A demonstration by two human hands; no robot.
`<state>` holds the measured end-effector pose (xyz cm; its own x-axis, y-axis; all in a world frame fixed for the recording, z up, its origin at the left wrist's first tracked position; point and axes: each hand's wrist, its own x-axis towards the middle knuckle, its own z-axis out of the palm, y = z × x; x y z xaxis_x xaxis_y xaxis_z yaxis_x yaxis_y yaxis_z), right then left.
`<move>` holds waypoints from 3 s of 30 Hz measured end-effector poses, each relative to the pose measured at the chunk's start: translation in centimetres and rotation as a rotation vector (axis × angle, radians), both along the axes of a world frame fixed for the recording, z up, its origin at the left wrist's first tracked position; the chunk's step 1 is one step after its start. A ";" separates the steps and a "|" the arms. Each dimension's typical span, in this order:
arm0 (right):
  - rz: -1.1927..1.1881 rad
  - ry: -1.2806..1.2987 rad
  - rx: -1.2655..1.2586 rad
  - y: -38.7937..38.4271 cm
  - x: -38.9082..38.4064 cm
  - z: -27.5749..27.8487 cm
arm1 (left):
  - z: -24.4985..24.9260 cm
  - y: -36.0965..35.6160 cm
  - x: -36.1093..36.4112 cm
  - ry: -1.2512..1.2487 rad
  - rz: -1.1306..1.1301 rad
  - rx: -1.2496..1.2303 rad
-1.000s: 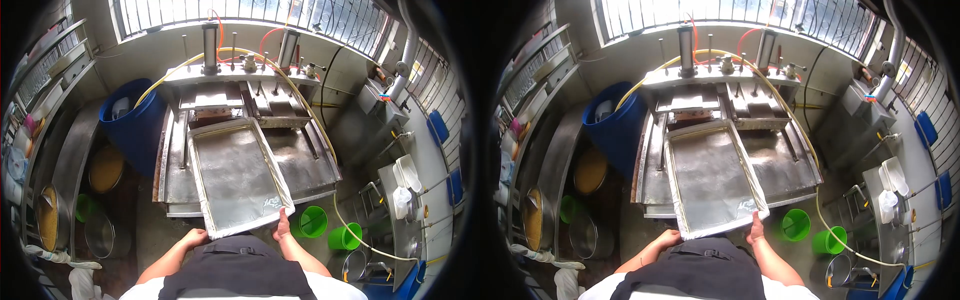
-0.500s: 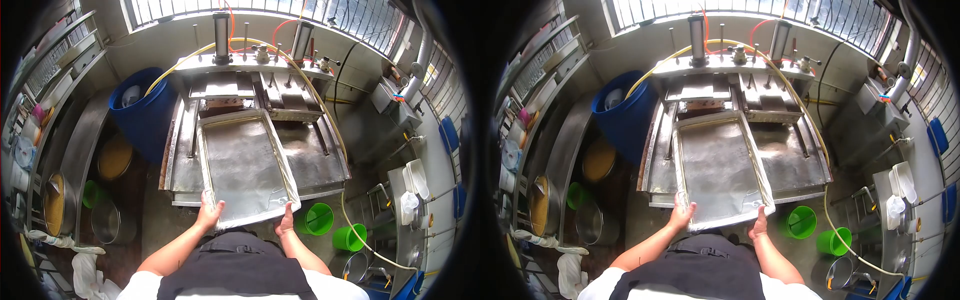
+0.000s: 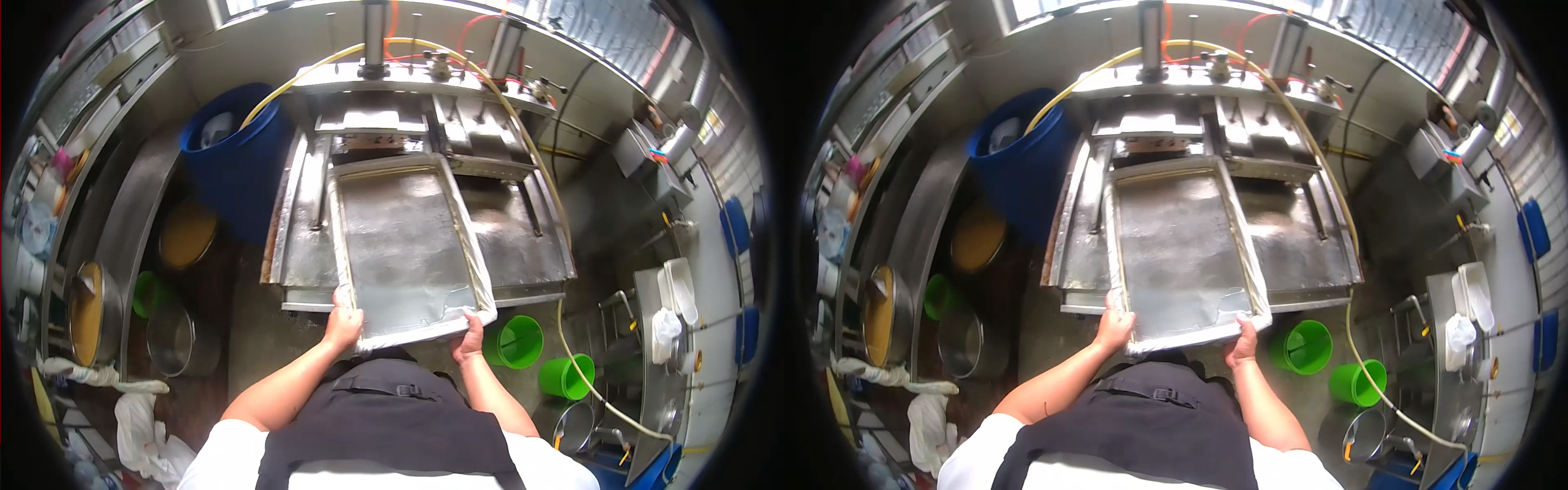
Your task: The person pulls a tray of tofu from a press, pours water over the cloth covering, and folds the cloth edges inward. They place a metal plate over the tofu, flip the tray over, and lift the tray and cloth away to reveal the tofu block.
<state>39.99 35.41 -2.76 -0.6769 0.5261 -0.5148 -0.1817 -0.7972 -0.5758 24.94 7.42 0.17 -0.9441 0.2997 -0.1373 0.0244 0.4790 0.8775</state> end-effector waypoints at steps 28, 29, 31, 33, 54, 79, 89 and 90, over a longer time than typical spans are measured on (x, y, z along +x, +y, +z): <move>0.084 0.025 0.120 -2.1 -0.6 3.7 | 2.8 -0.4 2.0 -0.090 -0.085 -0.063; 0.071 0.045 0.105 -2.0 -0.6 3.5 | 2.3 -0.3 1.9 -0.090 -0.086 -0.061; 0.062 0.048 0.097 -2.0 -1.0 3.5 | 2.1 -0.5 1.7 -0.109 -0.112 -0.070; 0.038 0.047 0.087 -2.1 -1.2 3.5 | 1.6 -0.7 1.7 -0.074 -0.122 -0.057; -0.148 -0.004 0.069 -3.6 -1.5 5.3 | 1.5 -1.5 -1.1 0.079 -0.115 -0.023; -0.115 -0.136 0.323 -3.0 1.0 16.1 | 6.1 -2.1 4.0 -0.092 -0.197 0.087; -0.195 -0.221 0.078 -2.9 5.6 9.9 | 7.9 1.6 0.2 -0.020 -0.445 -0.080; -0.206 -0.222 0.073 -2.2 5.0 9.3 | 9.0 2.4 -0.6 -0.078 -0.443 -0.073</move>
